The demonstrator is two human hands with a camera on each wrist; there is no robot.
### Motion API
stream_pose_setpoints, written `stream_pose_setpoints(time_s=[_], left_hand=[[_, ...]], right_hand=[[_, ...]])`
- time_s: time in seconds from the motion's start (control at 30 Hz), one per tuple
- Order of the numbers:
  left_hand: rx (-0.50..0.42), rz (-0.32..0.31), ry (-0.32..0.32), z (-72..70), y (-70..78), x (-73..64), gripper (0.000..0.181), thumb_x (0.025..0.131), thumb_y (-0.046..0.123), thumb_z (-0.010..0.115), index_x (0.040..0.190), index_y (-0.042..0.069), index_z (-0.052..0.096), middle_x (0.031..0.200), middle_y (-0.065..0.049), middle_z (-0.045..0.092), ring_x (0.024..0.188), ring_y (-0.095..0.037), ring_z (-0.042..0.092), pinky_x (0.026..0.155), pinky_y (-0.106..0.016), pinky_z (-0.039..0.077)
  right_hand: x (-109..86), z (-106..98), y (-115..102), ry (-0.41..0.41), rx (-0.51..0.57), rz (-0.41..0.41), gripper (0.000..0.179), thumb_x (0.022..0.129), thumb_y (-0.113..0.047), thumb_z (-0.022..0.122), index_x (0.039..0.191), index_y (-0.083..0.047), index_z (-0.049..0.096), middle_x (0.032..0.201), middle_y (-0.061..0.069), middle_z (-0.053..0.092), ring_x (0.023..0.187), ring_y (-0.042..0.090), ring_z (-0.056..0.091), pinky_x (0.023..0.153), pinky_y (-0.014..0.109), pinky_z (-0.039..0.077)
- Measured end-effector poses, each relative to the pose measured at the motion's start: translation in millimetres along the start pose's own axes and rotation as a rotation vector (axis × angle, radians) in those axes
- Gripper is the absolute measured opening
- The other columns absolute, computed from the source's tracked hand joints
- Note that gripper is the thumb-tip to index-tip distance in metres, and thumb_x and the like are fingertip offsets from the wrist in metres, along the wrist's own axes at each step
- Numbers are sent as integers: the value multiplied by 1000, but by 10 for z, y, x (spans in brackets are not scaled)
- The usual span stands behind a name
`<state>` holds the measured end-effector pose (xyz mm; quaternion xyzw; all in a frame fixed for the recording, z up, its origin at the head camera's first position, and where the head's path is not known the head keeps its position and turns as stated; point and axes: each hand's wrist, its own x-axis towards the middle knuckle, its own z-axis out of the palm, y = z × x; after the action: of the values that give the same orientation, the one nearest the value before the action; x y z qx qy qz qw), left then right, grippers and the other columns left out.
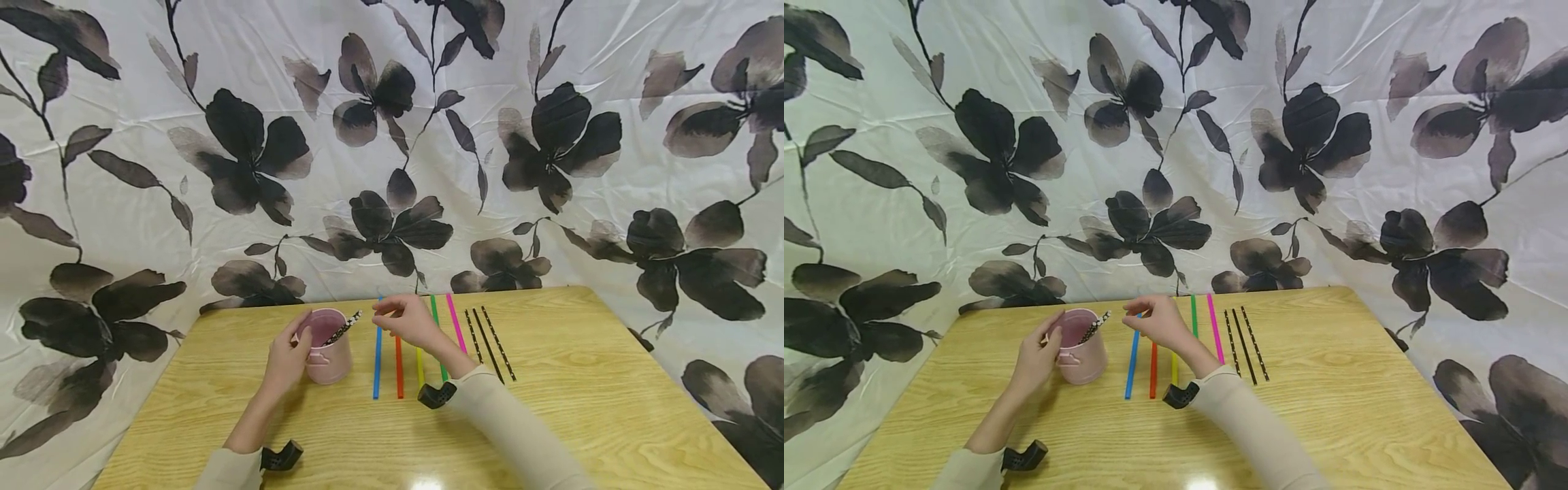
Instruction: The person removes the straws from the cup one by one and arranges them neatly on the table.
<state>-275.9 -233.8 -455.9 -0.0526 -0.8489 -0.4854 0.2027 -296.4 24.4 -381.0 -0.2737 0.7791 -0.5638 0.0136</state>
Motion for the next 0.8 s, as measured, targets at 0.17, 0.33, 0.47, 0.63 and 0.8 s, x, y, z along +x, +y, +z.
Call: stream_pose_setpoints(time_s=[0.17,0.33,0.47,0.63,0.8], left_hand=[[-11,4,-5,4,-23,-8,36,92,28,45,128,25,47,119,-4,52,93,-16,49,65,-26,42],[-19,10,-2,3,-39,2,36,92,28,45,128,25,47,117,-5,54,82,-16,49,58,-22,40],[-14,3,-12,-2,-34,9,37,92,28,44,129,25,46,110,-7,55,64,-16,47,49,-24,39],[-34,12,-13,3,-43,10,38,92,27,45,129,22,46,113,-8,54,65,-14,47,49,-25,40],[-40,20,0,8,-47,6,37,92,26,45,128,23,48,116,-6,54,74,-15,49,53,-23,40]], right_hand=[[82,142,82,-41,35,-6,27,81,-8,63,108,-5,63,97,14,62,73,29,61,57,37,50],[201,271,308,-39,59,-30,28,79,-12,66,107,-13,64,94,5,64,69,22,62,55,39,49],[238,333,394,-26,54,-47,25,78,-18,68,103,-16,67,91,-2,65,66,17,62,53,33,49],[224,378,378,5,74,-83,18,77,-16,69,94,-11,70,88,-2,65,64,26,61,50,29,48],[149,400,219,4,105,-139,17,78,-10,67,94,-4,69,90,4,65,62,28,59,49,28,46]])
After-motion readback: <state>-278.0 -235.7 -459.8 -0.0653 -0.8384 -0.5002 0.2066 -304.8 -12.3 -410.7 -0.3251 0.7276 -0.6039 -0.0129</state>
